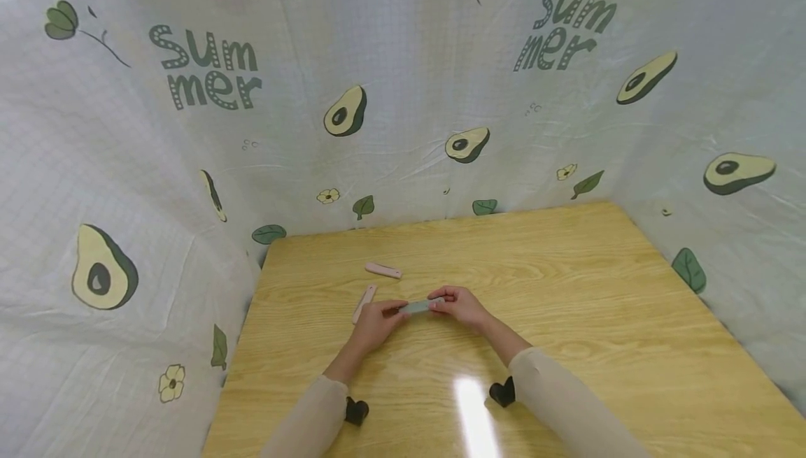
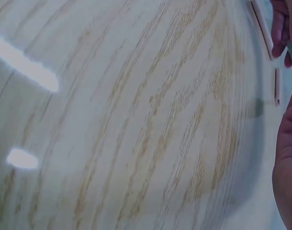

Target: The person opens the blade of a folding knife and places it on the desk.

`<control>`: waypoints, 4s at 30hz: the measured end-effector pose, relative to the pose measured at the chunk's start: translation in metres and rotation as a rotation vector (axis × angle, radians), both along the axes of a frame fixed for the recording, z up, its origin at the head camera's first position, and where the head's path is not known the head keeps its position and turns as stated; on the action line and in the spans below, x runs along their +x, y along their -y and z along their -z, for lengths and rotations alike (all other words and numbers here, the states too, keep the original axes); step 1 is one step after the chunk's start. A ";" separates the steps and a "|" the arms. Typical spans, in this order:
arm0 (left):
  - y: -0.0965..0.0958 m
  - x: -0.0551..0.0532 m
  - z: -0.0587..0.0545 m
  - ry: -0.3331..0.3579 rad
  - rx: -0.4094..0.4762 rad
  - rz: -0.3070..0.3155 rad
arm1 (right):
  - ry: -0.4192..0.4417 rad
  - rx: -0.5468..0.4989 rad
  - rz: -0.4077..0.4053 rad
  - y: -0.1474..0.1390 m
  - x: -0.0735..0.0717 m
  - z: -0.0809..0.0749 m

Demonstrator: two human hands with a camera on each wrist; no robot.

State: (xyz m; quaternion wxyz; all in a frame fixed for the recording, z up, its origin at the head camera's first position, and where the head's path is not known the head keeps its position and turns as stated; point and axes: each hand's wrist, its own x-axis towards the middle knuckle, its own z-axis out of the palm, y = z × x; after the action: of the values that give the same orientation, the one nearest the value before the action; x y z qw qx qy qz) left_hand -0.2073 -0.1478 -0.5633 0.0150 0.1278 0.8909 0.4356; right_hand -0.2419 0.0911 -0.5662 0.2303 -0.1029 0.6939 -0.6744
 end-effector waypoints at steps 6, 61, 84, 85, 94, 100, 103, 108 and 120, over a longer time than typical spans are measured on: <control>-0.006 -0.002 0.009 0.345 0.393 -0.100 | 0.025 -0.054 0.009 0.001 0.002 0.001; -0.022 0.000 0.003 0.549 0.688 -0.064 | -0.033 0.137 0.060 0.022 0.009 -0.008; -0.018 0.001 0.005 0.558 0.674 -0.061 | 0.056 -0.019 0.394 0.031 0.011 -0.004; -0.017 0.001 0.005 0.559 0.671 -0.058 | 0.062 -0.029 0.394 0.030 0.010 -0.004; -0.005 -0.001 -0.004 0.566 0.611 0.097 | -0.029 0.112 -0.049 -0.002 -0.011 -0.014; -0.002 -0.003 -0.009 0.579 0.510 0.223 | -0.129 0.235 -0.378 -0.014 -0.025 -0.039; -0.003 -0.003 -0.009 0.611 0.526 0.218 | -0.146 0.263 -0.444 -0.015 -0.028 -0.047; -0.006 -0.002 -0.009 0.616 0.571 0.169 | -0.157 0.249 -0.398 -0.014 -0.027 -0.045; -0.002 0.000 -0.004 0.526 0.631 0.012 | -0.106 0.115 -0.108 -0.034 -0.026 -0.035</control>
State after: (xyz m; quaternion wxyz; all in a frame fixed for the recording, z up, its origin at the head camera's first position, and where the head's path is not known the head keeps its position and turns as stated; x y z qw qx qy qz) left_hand -0.2077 -0.1460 -0.5589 0.2050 0.0153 0.6785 0.7053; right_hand -0.2679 0.1248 -0.5315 0.2348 -0.1623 0.7362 -0.6136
